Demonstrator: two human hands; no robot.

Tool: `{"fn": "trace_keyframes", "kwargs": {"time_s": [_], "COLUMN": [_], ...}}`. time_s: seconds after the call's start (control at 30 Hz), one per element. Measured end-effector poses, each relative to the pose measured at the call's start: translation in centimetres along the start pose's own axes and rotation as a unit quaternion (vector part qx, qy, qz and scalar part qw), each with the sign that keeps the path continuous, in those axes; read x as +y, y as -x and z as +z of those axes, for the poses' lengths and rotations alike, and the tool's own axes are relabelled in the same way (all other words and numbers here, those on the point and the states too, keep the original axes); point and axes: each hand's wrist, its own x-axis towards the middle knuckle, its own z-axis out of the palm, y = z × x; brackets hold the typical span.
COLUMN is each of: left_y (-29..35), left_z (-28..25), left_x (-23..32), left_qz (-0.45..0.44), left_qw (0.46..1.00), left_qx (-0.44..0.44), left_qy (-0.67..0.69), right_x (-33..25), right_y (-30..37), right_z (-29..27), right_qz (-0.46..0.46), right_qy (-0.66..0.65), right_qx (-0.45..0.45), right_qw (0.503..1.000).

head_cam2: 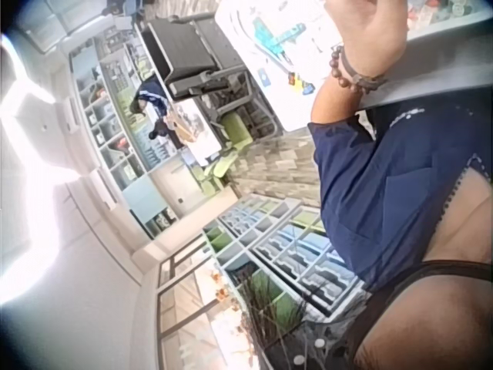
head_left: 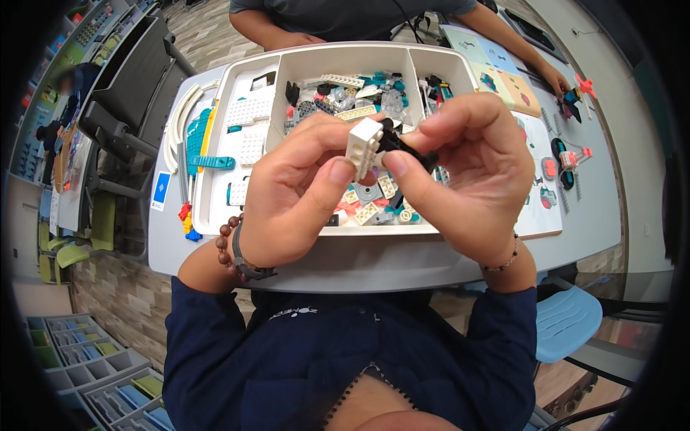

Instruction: The person assembles a Lego model by selecting pieces from a compartmentalized tray and connecting them by hand. They repeatedly pick up small bricks, align them, and snap them together while occasionally referencing an instruction booklet on the table.

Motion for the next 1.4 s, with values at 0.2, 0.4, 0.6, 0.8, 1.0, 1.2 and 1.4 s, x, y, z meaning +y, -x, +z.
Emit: {"fn": "trace_keyframes", "kwargs": {"time_s": [0.2,0.4,0.6,0.8,1.0,1.2,1.4], "left_y": [0.0,0.1,0.1,0.1,0.1,-0.3,-0.3], "left_z": [0.2,0.0,-0.1,-0.3,-0.4,-1.0,0.1], "left_x": [-0.1,0.1,0.0,0.1,0.7,1.4,1.4], "left_qz": [0.007,-0.02,-0.027,-0.035,-0.068,-0.059,-0.05], "left_qw": [0.999,0.997,0.995,0.995,0.989,0.994,0.998], "left_qx": [0.002,-0.001,-0.01,-0.018,-0.031,-0.07,0.004], "left_qy": [0.034,0.071,0.095,0.095,0.126,0.055,-0.039], "right_x": [-0.1,-0.3,-0.5,-0.2,-0.1,-0.2,-0.3], "right_y": [0.3,0.2,0.3,0.4,0.3,0.1,0.0], "right_z": [0.0,-0.2,-0.2,-0.4,-0.3,-0.5,-0.3], "right_qz": [-0.023,-0.013,-0.007,-0.039,-0.044,-0.013,0.027], "right_qy": [0.014,-0.009,0.019,0.022,0.016,-0.007,-0.067], "right_qx": [-0.005,-0.011,-0.013,-0.023,-0.027,-0.023,-0.002], "right_qw": [1.0,1.0,1.0,0.999,0.999,1.0,0.997]}}
